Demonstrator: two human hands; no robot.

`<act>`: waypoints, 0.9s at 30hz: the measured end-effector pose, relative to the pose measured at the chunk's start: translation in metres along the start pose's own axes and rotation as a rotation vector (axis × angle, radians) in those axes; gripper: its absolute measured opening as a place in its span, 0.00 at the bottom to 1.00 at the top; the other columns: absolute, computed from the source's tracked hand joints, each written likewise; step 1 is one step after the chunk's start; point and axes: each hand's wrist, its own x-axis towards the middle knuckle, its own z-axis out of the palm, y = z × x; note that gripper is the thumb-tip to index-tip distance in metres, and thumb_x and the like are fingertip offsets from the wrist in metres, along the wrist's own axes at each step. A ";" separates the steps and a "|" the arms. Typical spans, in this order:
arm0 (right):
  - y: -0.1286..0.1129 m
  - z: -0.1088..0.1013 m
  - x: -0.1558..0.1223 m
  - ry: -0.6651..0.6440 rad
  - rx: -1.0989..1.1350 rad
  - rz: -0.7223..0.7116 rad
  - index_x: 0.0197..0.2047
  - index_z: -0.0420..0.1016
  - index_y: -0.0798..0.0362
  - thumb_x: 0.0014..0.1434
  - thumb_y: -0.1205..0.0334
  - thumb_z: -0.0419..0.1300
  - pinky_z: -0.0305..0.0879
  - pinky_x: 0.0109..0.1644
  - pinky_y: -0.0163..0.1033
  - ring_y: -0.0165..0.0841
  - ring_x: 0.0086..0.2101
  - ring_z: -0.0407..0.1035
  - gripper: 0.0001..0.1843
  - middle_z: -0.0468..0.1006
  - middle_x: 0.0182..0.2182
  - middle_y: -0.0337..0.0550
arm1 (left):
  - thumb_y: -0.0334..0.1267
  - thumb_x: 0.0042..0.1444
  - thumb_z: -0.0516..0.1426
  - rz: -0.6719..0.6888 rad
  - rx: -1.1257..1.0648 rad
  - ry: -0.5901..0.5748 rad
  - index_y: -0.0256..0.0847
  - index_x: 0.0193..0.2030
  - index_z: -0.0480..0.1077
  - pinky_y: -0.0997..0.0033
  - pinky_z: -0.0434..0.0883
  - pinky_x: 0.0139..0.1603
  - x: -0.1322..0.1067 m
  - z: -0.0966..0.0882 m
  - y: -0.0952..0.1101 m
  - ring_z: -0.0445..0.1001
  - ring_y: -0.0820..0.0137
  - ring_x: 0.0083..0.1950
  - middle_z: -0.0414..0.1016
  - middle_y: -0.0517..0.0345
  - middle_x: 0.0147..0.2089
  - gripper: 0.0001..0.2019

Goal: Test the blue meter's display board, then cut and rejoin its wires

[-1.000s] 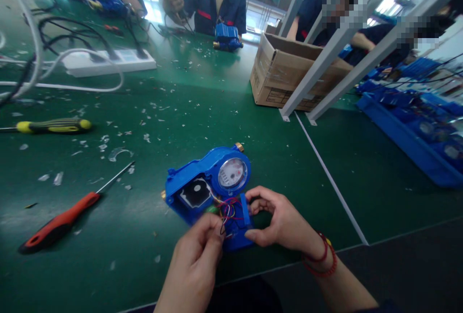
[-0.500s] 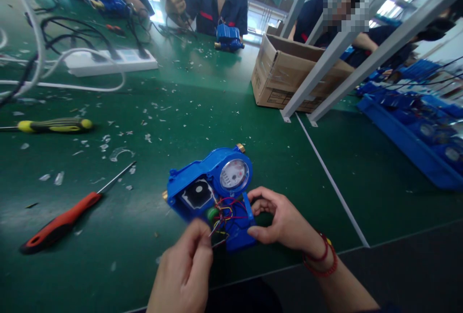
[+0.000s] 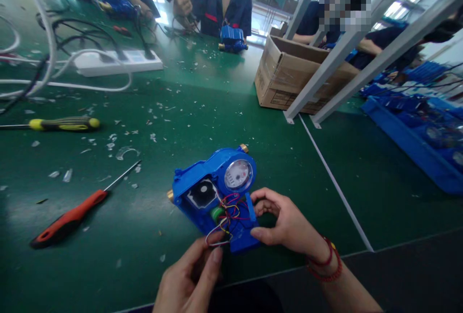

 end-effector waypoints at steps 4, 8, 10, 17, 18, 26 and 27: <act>0.000 0.000 0.000 0.010 -0.001 -0.003 0.45 0.64 0.53 0.42 0.63 0.69 0.64 0.40 0.37 0.31 0.34 0.66 0.27 0.72 0.32 0.37 | 0.52 0.46 0.60 -0.098 -0.278 0.076 0.35 0.47 0.70 0.79 0.62 0.22 -0.001 0.021 0.011 0.63 0.75 0.20 0.66 0.64 0.17 0.25; 0.000 0.003 -0.001 0.006 -0.001 0.001 0.45 0.64 0.52 0.41 0.64 0.70 0.63 0.39 0.37 0.30 0.33 0.66 0.28 0.71 0.31 0.36 | 0.50 0.43 0.63 -0.170 -0.391 0.127 0.34 0.37 0.70 0.82 0.52 0.17 0.002 0.032 0.016 0.54 0.80 0.17 0.60 0.67 0.15 0.21; 0.000 0.004 -0.002 -0.001 0.002 0.006 0.44 0.64 0.53 0.42 0.64 0.70 0.63 0.39 0.37 0.30 0.33 0.66 0.27 0.71 0.30 0.36 | 0.51 0.42 0.63 -0.177 -0.432 0.134 0.35 0.34 0.68 0.82 0.49 0.17 0.003 0.032 0.013 0.52 0.82 0.17 0.59 0.67 0.16 0.20; -0.001 0.003 -0.001 -0.034 0.027 0.011 0.44 0.64 0.53 0.42 0.64 0.69 0.64 0.39 0.37 0.30 0.33 0.66 0.26 0.72 0.31 0.37 | 0.54 0.49 0.58 -0.093 -0.433 0.091 0.39 0.32 0.63 0.84 0.50 0.18 0.001 0.031 0.000 0.51 0.81 0.19 0.55 0.69 0.18 0.19; 0.000 0.002 -0.001 -0.040 0.032 0.012 0.44 0.64 0.53 0.42 0.64 0.69 0.64 0.39 0.37 0.30 0.32 0.66 0.26 0.71 0.31 0.36 | 0.53 0.50 0.58 -0.082 -0.430 0.108 0.39 0.32 0.62 0.84 0.51 0.19 0.000 0.030 -0.001 0.52 0.81 0.19 0.55 0.69 0.19 0.18; 0.007 0.003 0.002 -0.068 0.126 0.039 0.44 0.64 0.53 0.43 0.63 0.69 0.64 0.40 0.37 0.30 0.33 0.67 0.25 0.72 0.31 0.38 | 0.56 0.55 0.50 -0.044 -0.250 0.125 0.41 0.32 0.59 0.83 0.51 0.17 -0.003 0.028 -0.015 0.55 0.79 0.17 0.63 0.65 0.17 0.18; 0.009 0.003 0.002 -0.068 0.150 0.046 0.44 0.64 0.53 0.43 0.63 0.70 0.64 0.41 0.37 0.30 0.33 0.67 0.26 0.72 0.32 0.38 | 0.56 0.55 0.50 -0.043 -0.245 0.142 0.41 0.32 0.58 0.83 0.52 0.17 -0.002 0.028 -0.016 0.55 0.79 0.17 0.63 0.65 0.17 0.18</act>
